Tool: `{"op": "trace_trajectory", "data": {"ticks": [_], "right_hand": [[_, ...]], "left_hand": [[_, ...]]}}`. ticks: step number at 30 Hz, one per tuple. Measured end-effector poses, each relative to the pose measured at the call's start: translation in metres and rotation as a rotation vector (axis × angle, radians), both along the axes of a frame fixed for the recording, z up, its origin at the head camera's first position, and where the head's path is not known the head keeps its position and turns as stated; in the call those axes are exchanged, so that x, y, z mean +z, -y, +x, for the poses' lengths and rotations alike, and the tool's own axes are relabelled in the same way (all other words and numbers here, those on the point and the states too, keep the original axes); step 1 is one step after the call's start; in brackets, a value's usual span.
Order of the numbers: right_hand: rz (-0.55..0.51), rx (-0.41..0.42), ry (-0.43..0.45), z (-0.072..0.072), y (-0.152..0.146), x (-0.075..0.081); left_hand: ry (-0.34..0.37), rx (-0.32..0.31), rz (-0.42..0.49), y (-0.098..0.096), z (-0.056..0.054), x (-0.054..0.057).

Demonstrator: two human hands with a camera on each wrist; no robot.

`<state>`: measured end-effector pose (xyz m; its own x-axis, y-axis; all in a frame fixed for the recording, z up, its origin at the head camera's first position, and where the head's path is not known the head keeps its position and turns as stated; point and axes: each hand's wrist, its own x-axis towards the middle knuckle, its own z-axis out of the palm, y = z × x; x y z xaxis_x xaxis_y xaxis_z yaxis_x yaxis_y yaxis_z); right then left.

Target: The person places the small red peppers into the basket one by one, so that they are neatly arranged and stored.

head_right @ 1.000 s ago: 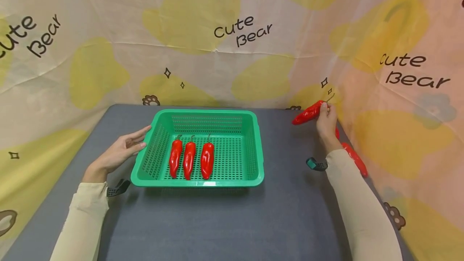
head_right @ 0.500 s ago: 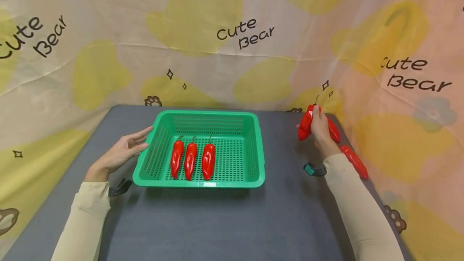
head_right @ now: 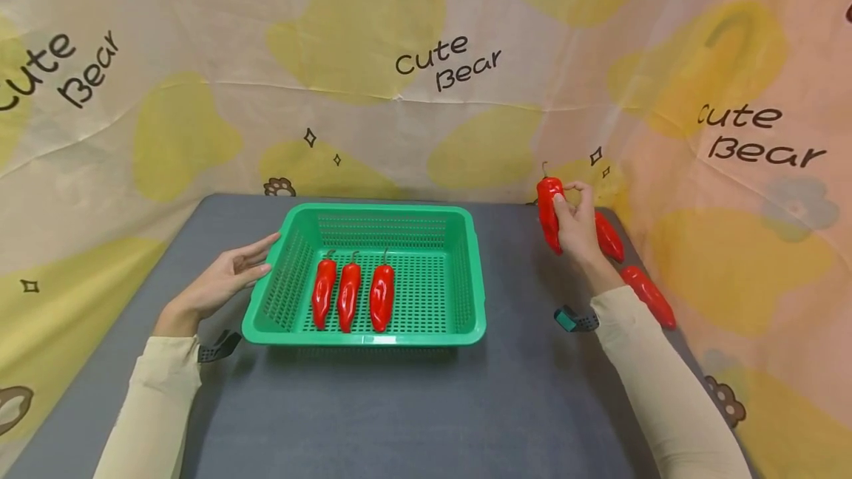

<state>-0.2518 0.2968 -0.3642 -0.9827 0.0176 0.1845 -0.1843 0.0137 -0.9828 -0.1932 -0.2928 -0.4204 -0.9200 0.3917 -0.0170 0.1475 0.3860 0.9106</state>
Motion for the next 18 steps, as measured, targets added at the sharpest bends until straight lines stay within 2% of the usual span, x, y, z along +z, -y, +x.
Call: {"op": "trace_trajectory", "data": {"ticks": [4, 9, 12, 18], "right_hand": [[-0.009, 0.03, -0.106, 0.005, 0.008, 0.004], [-0.029, 0.111, -0.117, 0.01, 0.014, 0.012], [0.011, 0.159, -0.111, 0.012, 0.016, 0.016], [0.135, 0.265, -0.176, 0.016, 0.027, 0.02]], "left_hand": [[-0.003, 0.003, -0.001, 0.0, 0.001, -0.001], [0.0, -0.004, 0.005, 0.0, 0.003, -0.001], [0.002, -0.004, 0.009, 0.0, 0.003, -0.001], [-0.011, 0.0, -0.004, -0.001, 0.002, 0.001]]}}
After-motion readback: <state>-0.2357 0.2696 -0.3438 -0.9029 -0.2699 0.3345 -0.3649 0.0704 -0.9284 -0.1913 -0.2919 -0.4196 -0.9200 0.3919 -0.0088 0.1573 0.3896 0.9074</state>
